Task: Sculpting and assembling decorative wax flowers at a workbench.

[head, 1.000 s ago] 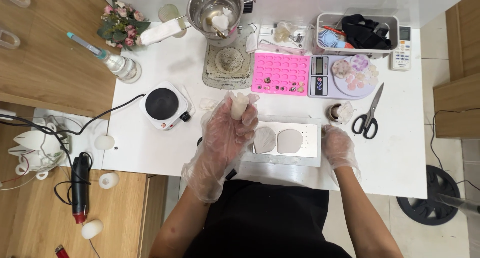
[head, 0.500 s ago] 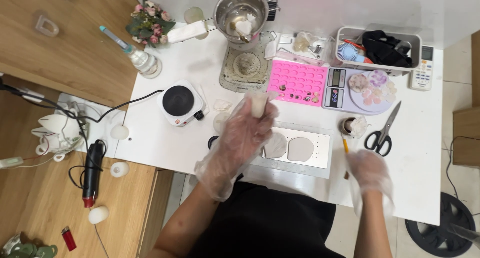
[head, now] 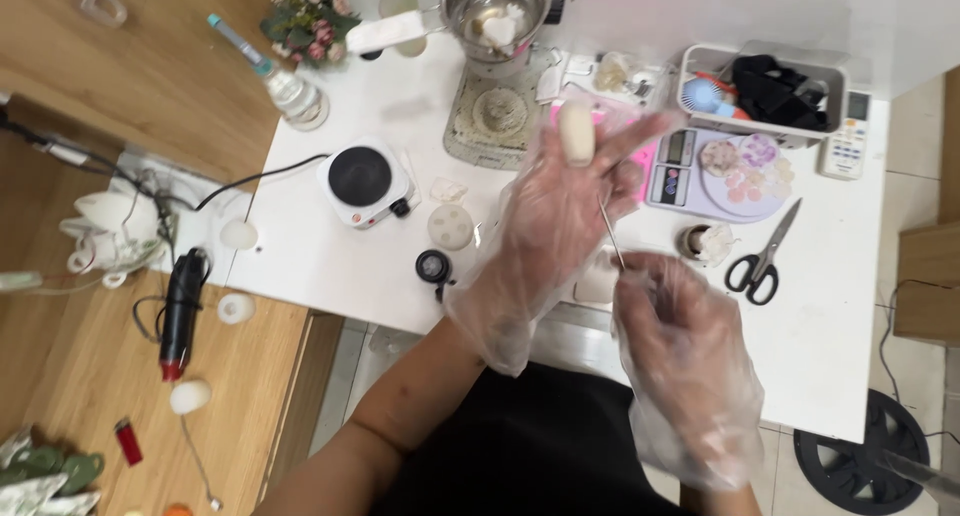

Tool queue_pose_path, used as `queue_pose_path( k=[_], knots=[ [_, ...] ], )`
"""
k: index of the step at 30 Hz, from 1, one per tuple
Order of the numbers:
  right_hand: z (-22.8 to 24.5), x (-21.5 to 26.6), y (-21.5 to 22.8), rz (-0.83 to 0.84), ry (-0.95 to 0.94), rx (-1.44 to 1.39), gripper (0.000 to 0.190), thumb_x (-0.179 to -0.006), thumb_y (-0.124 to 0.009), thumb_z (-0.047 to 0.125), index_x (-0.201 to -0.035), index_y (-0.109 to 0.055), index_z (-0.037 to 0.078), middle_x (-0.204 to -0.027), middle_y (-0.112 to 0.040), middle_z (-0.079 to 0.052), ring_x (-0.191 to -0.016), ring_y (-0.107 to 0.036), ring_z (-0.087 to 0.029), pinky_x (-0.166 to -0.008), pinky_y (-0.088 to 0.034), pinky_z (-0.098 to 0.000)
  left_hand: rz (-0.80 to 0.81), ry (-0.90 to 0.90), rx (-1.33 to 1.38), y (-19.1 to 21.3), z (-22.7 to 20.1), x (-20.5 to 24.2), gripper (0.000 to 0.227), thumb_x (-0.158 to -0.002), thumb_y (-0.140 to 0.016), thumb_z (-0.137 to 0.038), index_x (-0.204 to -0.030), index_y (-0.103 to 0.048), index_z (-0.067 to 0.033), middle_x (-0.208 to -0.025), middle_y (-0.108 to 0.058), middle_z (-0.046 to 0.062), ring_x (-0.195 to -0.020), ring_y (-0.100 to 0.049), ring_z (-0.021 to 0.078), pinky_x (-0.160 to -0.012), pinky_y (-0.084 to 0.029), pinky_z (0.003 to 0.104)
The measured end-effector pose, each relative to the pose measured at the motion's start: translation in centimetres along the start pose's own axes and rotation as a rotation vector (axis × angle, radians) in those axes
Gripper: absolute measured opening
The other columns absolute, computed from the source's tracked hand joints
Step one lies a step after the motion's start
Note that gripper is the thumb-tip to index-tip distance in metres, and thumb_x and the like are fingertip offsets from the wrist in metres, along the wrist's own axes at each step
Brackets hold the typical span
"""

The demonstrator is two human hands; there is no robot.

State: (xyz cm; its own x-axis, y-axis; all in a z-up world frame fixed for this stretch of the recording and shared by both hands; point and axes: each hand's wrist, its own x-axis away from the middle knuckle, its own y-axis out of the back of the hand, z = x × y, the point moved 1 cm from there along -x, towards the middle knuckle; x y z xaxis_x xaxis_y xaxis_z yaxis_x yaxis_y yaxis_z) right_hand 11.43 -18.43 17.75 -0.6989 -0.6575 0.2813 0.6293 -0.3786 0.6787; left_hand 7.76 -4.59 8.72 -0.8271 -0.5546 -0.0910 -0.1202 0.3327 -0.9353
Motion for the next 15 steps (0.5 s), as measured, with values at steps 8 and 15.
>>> queue_pose_path(
  k=[8,15],
  knots=[
    [-1.1,-2.9,-1.5,-0.139,0.393,-0.083,0.017,-0.100,-0.065,0.014,-0.105,-0.072,-0.001,-0.061,-0.062,-0.004,-0.051,-0.053,-0.009,-0.047,-0.042,-0.0290,0.024,0.011,0.016,-1.4,-0.7,-1.0,0.068,-0.112,-0.011,-0.064,-0.134,-0.046,-0.0099,-0.130,-0.056,0.012,-0.086,-0.051,0.0132,-0.073,-0.056,0.027],
    [-1.0,-3.5,-0.8,-0.183,0.412,-0.139,0.014,-0.101,-0.063,0.009,-0.104,-0.072,-0.001,-0.069,-0.068,-0.004,-0.059,-0.058,-0.007,-0.054,-0.047,-0.0264,0.188,-0.070,0.102,0.7,1.7,-1.8,0.070,-0.123,-0.018,-0.061,-0.144,-0.038,0.0026,-0.138,-0.057,0.020,-0.076,-0.047,0.0108,-0.074,-0.053,0.025]
  ],
)
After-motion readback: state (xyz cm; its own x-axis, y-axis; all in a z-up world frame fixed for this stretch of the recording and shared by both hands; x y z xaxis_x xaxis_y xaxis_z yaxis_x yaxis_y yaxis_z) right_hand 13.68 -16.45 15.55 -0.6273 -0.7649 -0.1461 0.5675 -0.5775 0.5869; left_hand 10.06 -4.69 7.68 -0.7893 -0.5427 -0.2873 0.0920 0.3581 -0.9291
